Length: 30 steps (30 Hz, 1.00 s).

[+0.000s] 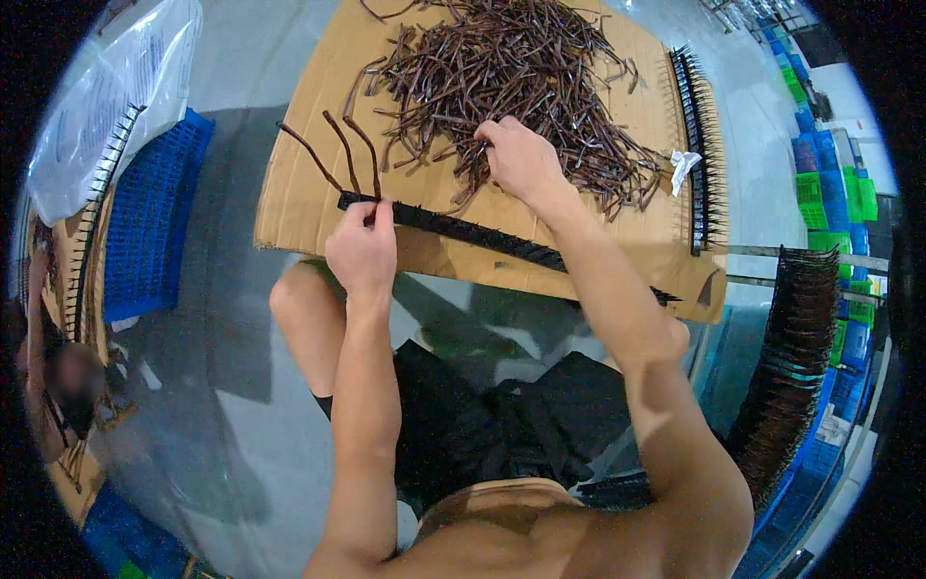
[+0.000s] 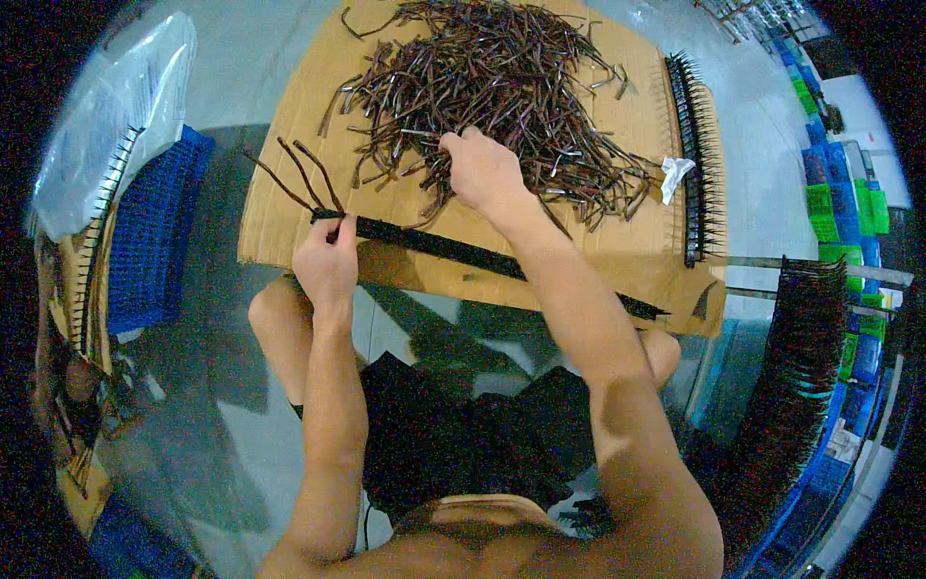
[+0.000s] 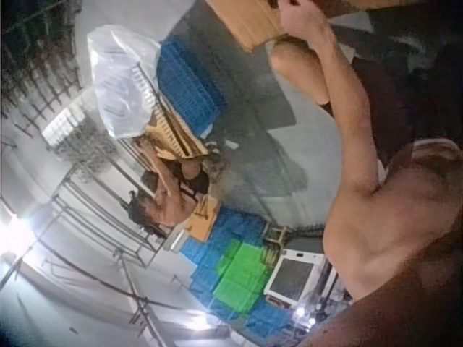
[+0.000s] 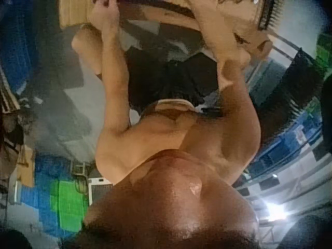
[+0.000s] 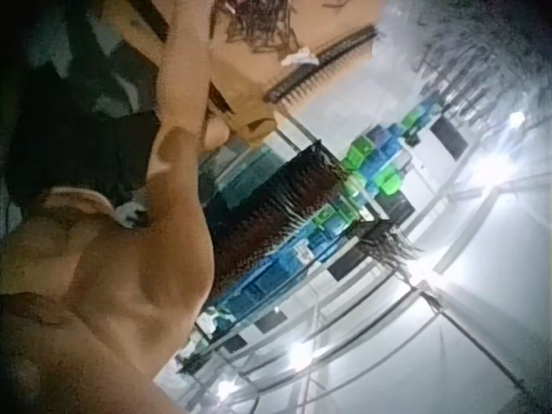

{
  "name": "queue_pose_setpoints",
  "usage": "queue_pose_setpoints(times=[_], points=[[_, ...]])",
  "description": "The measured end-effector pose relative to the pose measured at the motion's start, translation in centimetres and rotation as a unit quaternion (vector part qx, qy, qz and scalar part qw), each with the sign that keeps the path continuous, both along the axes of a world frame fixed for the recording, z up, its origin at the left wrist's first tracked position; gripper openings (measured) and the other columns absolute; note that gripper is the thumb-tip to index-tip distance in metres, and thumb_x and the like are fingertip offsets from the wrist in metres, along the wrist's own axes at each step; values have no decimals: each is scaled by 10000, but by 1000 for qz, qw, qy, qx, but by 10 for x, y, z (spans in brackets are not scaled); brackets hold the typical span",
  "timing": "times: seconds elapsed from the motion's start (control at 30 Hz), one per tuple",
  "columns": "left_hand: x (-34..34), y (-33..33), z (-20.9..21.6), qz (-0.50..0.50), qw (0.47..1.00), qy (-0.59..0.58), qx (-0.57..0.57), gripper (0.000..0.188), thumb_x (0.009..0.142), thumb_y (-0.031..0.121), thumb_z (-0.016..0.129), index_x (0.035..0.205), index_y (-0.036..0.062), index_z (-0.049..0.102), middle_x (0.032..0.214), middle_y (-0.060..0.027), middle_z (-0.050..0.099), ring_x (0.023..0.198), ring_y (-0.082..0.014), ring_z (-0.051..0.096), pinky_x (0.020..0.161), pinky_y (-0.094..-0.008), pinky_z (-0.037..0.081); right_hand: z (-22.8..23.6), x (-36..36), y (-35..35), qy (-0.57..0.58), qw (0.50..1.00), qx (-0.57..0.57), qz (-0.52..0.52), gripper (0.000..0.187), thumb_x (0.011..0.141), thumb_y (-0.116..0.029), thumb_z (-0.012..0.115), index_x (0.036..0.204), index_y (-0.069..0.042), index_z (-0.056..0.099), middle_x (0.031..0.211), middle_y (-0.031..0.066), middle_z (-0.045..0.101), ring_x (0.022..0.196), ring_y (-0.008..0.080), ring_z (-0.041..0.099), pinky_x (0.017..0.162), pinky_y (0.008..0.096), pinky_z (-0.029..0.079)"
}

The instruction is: The person inserts thin brown bristles one by one into a black comb-like base, then places the completed piece on a nearby rack. The process repeats with additional bases.

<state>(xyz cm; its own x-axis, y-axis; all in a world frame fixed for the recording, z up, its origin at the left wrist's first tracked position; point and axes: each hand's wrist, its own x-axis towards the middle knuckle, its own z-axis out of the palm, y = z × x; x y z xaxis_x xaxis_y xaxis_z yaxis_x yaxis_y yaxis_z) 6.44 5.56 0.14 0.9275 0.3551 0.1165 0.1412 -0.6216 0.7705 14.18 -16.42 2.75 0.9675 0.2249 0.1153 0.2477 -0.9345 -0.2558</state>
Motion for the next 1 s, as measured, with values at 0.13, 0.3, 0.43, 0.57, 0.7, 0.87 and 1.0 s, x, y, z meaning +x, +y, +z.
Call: queue_pose_setpoints(times=[0.13, 0.3, 0.43, 0.57, 0.7, 0.87, 1.0], points=[[-6, -3, -11, -24, 996, -65, -59, 202, 820, 209, 680, 886, 18, 694, 778, -134, 688, 682, -267, 670, 620, -356, 517, -4, 1, 0, -25, 994, 41, 98, 219, 832, -161, 555, 1034, -145, 640, 922, 135, 624, 881, 339, 626, 731, 437, 516], [-3, -11, -7, -59, 996, -56, -22, 214, 820, 193, 680, 915, 1, 682, 842, -151, 689, 748, -289, 669, 680, -355, 518, -3, -10, 28, 82, 995, 16, 51, 246, 873, -260, 518, 1002, -96, 648, 779, 187, 672, 738, 393, 651, 683, 469, 531], [-2, -12, -7, -59, 997, -49, -14, 215, 833, 203, 679, 929, 10, 686, 837, -159, 693, 731, -294, 676, 674, -354, 521, 0, -23, 27, 97, 983, 151, -43, 267, 877, -260, 560, 879, -7, 644, 738, 166, 675, 695, 291, 678, 614, 393, 538], [-3, -11, -6, -35, 998, -39, -34, 197, 830, 200, 689, 919, 25, 684, 801, -143, 688, 708, -291, 668, 653, -359, 511, 38, -36, 42, 276, 813, 485, -164, 330, 817, -160, 698, 1040, 25, 540, 727, 67, 657, 580, 103, 590, 484, 244, 445], [-2, -12, -12, -37, 994, -82, -66, 173, 824, 195, 704, 880, 32, 687, 755, -142, 680, 676, -292, 667, 618, -358, 505, 33, -38, 63, 266, 783, 542, -152, 536, 800, -136, 722, 1208, 58, 434, 797, 104, 668, 670, 116, 605, 551, 240, 458], [-1, -10, -11, -64, 994, -90, -17, 134, 823, 151, 688, 853, 21, 672, 771, -156, 659, 672, -310, 643, 606, -366, 494, -5, -35, 84, 148, 885, 432, -91, 484, 779, -212, 733, 1151, 45, 560, 876, 154, 703, 762, 236, 674, 712, 334, 517], [-2, -5, -11, -70, 993, -92, 6, 161, 841, 161, 673, 873, 3, 668, 789, -171, 665, 697, -326, 652, 632, -375, 505, 15, -44, 94, 165, 911, 368, -88, 325, 793, -243, 722, 996, 0, 647, 837, 174, 689, 757, 308, 676, 700, 370, 523]])
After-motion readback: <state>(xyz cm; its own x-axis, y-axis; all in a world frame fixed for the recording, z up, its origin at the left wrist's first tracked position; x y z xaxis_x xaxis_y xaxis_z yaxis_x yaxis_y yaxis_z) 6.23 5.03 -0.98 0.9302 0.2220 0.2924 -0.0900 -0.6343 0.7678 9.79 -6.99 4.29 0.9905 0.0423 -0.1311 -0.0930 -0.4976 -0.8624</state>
